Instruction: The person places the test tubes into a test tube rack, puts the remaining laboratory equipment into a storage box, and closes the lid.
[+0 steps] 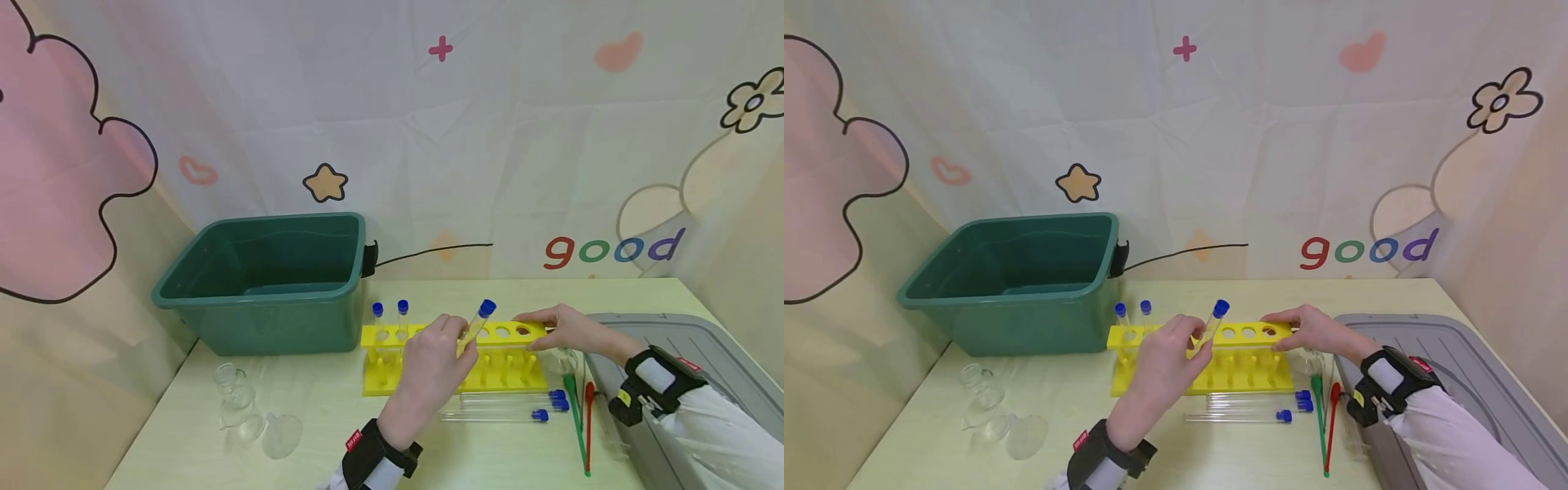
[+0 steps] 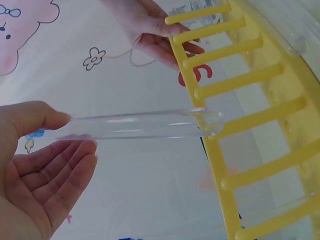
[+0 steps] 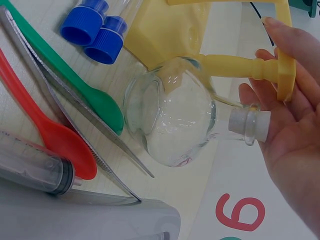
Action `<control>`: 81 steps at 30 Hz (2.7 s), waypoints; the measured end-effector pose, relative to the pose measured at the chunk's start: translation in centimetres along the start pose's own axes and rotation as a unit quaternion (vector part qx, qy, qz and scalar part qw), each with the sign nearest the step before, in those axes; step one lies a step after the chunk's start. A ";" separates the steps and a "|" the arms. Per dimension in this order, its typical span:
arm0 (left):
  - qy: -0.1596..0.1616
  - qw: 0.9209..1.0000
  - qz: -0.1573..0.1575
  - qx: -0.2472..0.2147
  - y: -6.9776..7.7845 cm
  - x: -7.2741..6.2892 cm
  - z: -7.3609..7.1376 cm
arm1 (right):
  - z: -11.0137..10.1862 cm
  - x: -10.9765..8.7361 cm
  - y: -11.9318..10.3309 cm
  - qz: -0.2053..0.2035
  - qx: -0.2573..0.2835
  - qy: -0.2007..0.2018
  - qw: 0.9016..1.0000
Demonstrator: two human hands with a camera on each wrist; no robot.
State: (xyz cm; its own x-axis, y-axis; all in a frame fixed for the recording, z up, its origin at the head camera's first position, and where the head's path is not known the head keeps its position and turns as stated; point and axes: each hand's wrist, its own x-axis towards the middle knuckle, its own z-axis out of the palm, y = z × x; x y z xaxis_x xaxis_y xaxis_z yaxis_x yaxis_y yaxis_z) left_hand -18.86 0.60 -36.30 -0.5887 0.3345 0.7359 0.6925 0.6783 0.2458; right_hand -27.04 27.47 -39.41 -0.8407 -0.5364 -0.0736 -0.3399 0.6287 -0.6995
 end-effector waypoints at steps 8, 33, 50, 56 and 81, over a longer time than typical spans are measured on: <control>0.088 0.995 -0.043 -0.023 -0.7 0.3 -1.1 | 0.0 0.0 0.1 0.008 0.005 0.001 1.000; 0.172 0.976 -0.130 -0.026 -3.1 -0.9 -0.1 | 0.2 0.0 0.3 -0.005 -0.004 0.003 1.000; 0.102 0.967 -0.234 0.015 -3.6 -1.2 1.3 | 0.3 -0.1 0.4 -0.008 0.011 0.002 1.000; 0.073 0.965 -0.251 0.024 -3.7 -1.0 1.5 | 0.2 -0.1 0.4 0.000 0.024 -0.003 1.000; 0.035 0.960 -0.272 0.054 -4.3 -1.5 2.4 | 0.1 -0.2 0.3 -0.007 0.040 -0.008 0.999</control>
State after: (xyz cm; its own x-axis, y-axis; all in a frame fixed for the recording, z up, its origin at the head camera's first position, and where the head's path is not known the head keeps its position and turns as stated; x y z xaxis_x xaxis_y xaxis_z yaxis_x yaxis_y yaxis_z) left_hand -21.98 -1.19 -39.98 -0.8191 -0.1301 0.5587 0.2412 0.8057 0.5411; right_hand -26.94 27.72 -39.72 -0.8286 -0.5549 -0.0740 -0.3167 0.5737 -0.7554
